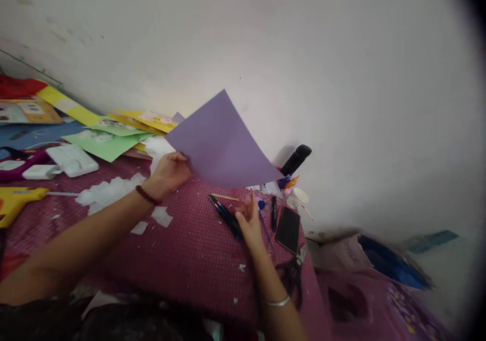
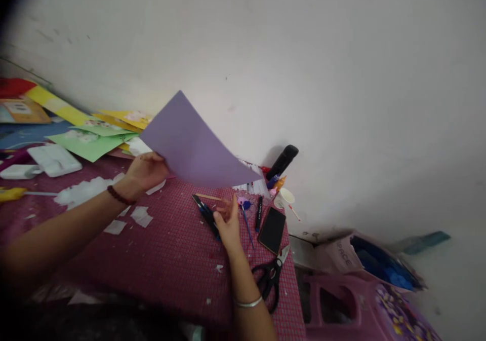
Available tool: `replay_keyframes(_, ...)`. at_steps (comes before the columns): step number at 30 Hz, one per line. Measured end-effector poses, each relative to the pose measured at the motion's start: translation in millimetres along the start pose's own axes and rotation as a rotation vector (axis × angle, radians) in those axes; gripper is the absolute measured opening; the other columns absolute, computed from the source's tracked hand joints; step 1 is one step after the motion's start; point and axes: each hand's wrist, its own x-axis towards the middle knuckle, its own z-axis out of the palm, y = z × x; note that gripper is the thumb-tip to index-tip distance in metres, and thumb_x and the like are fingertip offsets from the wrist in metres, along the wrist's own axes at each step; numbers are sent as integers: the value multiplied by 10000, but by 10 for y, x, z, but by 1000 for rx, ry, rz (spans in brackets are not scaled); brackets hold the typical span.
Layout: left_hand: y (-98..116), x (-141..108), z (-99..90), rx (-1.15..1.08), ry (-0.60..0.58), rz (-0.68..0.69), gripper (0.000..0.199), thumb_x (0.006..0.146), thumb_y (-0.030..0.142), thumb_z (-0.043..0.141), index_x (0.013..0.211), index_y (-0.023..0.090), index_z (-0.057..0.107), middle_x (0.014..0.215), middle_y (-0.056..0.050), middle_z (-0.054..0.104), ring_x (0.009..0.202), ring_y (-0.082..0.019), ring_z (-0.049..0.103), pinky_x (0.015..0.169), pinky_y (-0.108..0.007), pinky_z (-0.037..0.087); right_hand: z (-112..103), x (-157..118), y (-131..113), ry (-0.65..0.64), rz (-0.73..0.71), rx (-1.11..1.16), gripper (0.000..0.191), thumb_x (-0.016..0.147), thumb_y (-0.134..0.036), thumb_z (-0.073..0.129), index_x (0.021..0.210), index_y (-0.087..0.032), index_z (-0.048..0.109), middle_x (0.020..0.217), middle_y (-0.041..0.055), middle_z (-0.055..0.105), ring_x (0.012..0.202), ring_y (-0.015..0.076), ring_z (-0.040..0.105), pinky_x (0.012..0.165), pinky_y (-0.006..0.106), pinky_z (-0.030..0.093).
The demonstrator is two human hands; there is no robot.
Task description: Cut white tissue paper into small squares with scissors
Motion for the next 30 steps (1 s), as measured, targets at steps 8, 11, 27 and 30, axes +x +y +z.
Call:
replay_keyframes(8,-261,-796,-456,-86,142,-223,199,626,81,610,760,217,667,726,24,748,713,-178,720,757,-327,630,-93,-33,-29,-22,85,219,489,769,-584,633,1073,-200,605,907,84,716,792,208,673,748,354,554)
replay_keyframes(11,-126,-888,-486,-89,166,-85,193,649,55,652,755,216,656,797,30,760,702,-138,713,709,-239,618,-56,-175,-146,-54,113,169,404,758,-596,647,712,-196,628,593,30,639,579,177,596,623,321,515)
replay_keyframes(27,-128,-1637,-1052,398,498,99,426,654,406,730,1025,601,656,1123,254,718,1197,-179,650,999,-291,546,147,-753,-503,-333,-130,-613,545,829,-221,634,1359,-343,599,1370,67,624,1280,297,557,1114,470,427)
replay_keyframes(30,299,-1611,-1411,380,482,25,424,663,499,670,1020,711,585,1054,371,681,1130,-135,681,880,-246,590,75,-463,-467,-211,-80,-754,556,826,-165,590,1380,-217,579,1325,130,624,1232,307,568,1075,490,436)
